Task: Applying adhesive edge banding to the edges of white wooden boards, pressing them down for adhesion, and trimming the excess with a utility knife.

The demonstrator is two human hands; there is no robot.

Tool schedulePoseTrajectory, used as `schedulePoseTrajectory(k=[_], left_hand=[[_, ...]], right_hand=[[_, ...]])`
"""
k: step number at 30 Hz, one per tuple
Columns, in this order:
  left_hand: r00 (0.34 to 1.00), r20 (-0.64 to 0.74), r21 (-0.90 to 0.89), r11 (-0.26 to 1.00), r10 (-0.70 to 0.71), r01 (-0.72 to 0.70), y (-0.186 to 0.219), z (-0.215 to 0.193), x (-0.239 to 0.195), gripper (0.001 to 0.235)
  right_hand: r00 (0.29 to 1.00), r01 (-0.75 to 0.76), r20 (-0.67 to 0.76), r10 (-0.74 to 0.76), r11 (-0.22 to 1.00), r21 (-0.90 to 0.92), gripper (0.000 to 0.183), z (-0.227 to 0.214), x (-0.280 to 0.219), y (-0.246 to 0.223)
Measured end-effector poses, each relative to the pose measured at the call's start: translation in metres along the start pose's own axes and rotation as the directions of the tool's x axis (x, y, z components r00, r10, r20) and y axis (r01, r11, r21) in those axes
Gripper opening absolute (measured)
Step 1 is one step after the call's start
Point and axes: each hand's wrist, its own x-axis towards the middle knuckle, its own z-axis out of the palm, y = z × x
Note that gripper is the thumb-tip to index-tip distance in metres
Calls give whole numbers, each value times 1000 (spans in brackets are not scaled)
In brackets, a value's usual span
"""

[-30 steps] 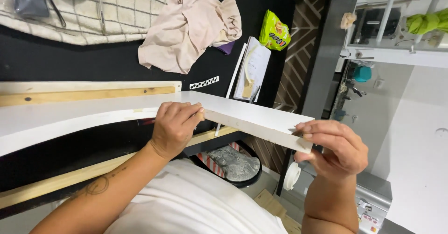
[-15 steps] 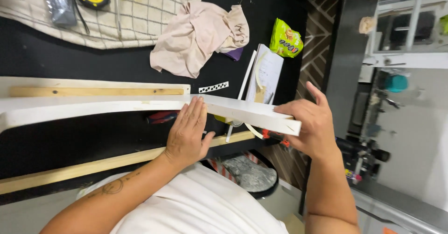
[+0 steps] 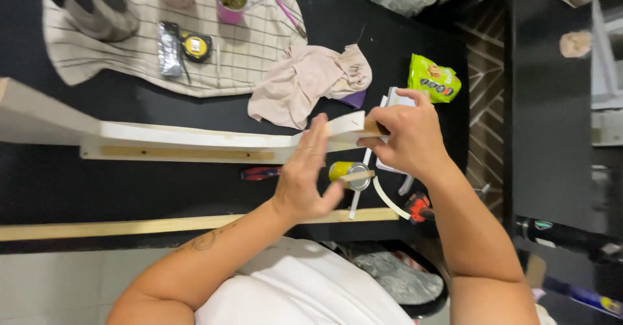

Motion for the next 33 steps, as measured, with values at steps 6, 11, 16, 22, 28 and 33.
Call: schedulePoseTrajectory(k=[6, 11, 16, 22, 28, 33], left_hand=[[994, -21, 30, 994, -107, 108, -7, 2, -6, 99], [996, -16, 47, 995, -87, 88, -13, 1, 11, 99], [988, -6, 93, 984, -154, 154, -18, -2, 4, 98], [993, -34, 90, 989, -113, 116, -3, -4, 9, 94], [988, 7, 113, 982, -154, 153, -15, -9, 6, 94], [987, 30, 147, 977, -158, 152, -37, -9, -12, 94]], right_hand=[[999, 26, -37, -29, 998, -55, 33, 17, 11, 13], [998, 24, -59, -30, 995, -99, 38, 34, 26, 29], [999, -20, -29, 19, 999, -27, 35, 32, 29, 18], [1000, -8, -20, 7, 997, -73, 37, 38, 27, 14], [999, -22, -25, 21, 999, -33, 34, 32, 34, 7], [999, -36, -27, 35, 999, -20, 35, 24, 36, 0]])
